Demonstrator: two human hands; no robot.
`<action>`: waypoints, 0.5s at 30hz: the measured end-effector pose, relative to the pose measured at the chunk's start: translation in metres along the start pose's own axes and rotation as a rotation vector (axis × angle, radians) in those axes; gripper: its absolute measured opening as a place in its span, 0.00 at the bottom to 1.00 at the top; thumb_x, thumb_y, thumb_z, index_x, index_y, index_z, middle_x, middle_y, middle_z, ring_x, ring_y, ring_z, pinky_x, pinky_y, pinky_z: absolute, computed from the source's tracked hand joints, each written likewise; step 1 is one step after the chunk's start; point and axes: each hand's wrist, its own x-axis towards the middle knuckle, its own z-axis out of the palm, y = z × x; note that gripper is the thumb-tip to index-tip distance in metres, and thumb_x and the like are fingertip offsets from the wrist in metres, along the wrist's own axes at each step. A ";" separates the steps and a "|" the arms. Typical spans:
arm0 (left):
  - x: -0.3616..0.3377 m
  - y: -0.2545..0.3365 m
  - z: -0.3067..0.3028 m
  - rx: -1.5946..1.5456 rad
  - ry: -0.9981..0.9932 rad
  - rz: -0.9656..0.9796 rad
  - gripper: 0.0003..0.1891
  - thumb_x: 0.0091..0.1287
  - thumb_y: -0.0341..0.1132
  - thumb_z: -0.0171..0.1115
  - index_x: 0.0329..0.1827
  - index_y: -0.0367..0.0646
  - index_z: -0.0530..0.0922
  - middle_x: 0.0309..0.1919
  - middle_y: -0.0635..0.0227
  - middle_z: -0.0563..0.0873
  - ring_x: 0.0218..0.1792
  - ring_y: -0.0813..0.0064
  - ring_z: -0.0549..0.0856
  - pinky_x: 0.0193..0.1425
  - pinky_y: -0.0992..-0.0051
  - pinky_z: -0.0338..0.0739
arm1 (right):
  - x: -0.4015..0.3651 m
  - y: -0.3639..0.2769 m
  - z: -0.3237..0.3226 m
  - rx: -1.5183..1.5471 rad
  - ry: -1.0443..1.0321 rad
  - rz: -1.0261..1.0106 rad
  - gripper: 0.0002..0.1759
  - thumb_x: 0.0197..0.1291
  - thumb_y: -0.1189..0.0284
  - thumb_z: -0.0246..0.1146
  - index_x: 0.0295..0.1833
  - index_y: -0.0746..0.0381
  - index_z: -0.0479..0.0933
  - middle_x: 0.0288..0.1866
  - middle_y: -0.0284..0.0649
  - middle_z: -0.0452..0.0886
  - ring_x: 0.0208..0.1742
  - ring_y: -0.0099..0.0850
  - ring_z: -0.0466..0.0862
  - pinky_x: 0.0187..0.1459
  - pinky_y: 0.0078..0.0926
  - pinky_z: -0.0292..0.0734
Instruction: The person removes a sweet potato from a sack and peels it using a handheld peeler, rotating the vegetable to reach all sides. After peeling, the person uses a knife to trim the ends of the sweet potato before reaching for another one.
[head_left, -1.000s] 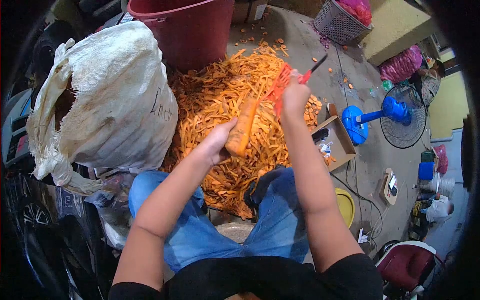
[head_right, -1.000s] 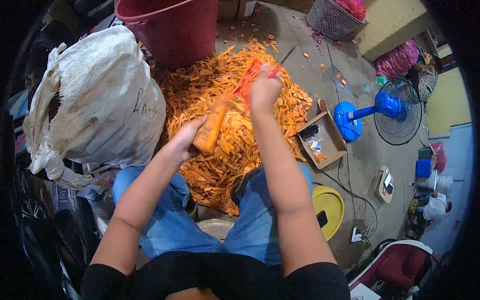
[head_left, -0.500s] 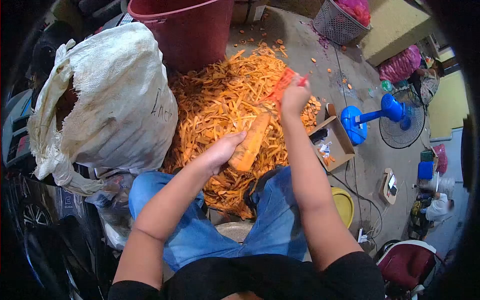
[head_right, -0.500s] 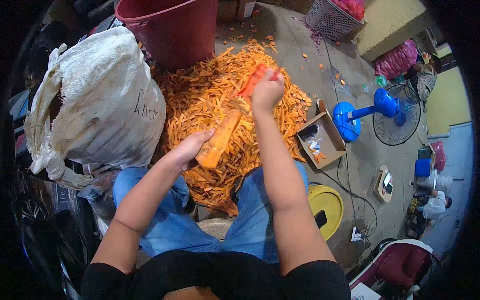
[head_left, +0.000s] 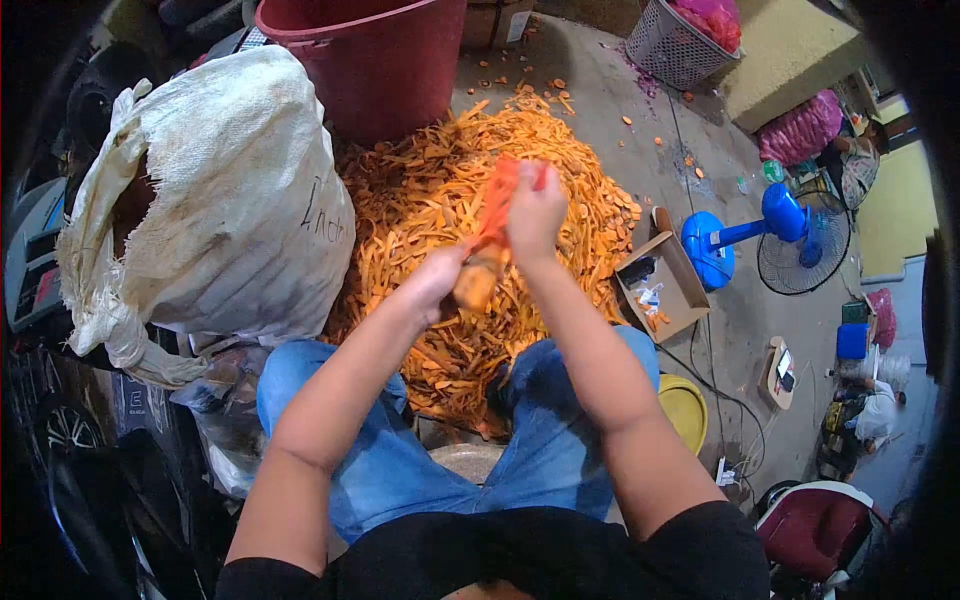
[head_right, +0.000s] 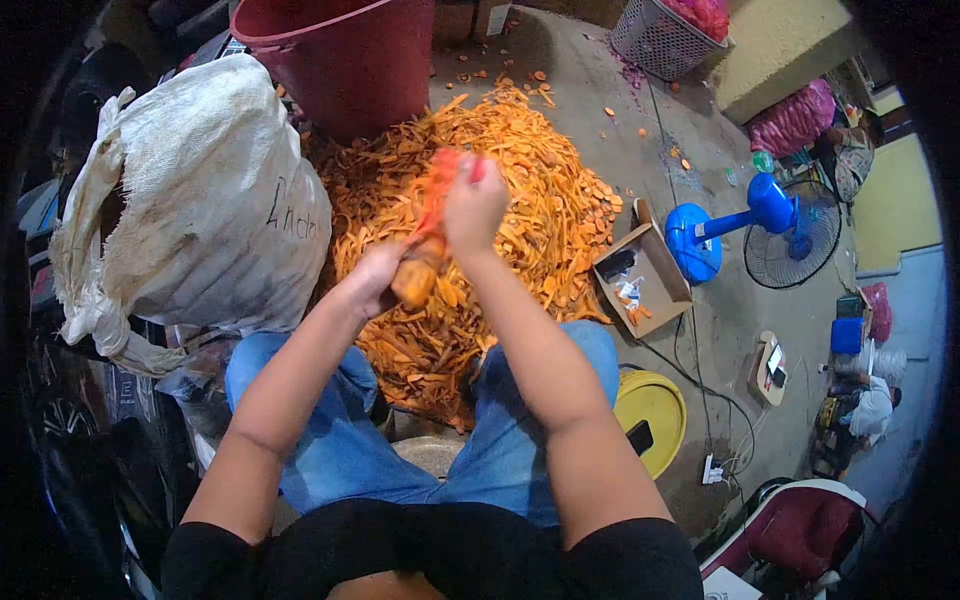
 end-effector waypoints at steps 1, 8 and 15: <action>-0.001 -0.002 0.003 0.042 -0.020 -0.012 0.17 0.64 0.43 0.38 0.42 0.39 0.70 0.30 0.64 0.78 0.27 0.75 0.79 0.31 0.77 0.74 | 0.017 0.005 -0.006 -0.134 0.148 -0.003 0.14 0.54 0.66 0.50 0.28 0.67 0.69 0.19 0.48 0.72 0.21 0.40 0.72 0.26 0.34 0.65; -0.014 0.015 0.006 0.004 0.012 -0.053 0.17 0.63 0.42 0.42 0.45 0.39 0.68 0.31 0.63 0.78 0.30 0.75 0.79 0.33 0.77 0.75 | 0.065 0.025 -0.043 0.114 0.411 0.282 0.13 0.55 0.67 0.51 0.27 0.66 0.69 0.20 0.38 0.73 0.22 0.28 0.72 0.27 0.26 0.67; 0.009 0.008 -0.014 -0.104 0.050 0.035 0.16 0.63 0.43 0.37 0.44 0.41 0.68 0.33 0.64 0.78 0.30 0.72 0.78 0.34 0.75 0.75 | -0.019 -0.019 0.001 0.209 -0.097 0.078 0.11 0.56 0.69 0.50 0.30 0.67 0.69 0.19 0.35 0.71 0.22 0.22 0.68 0.25 0.23 0.64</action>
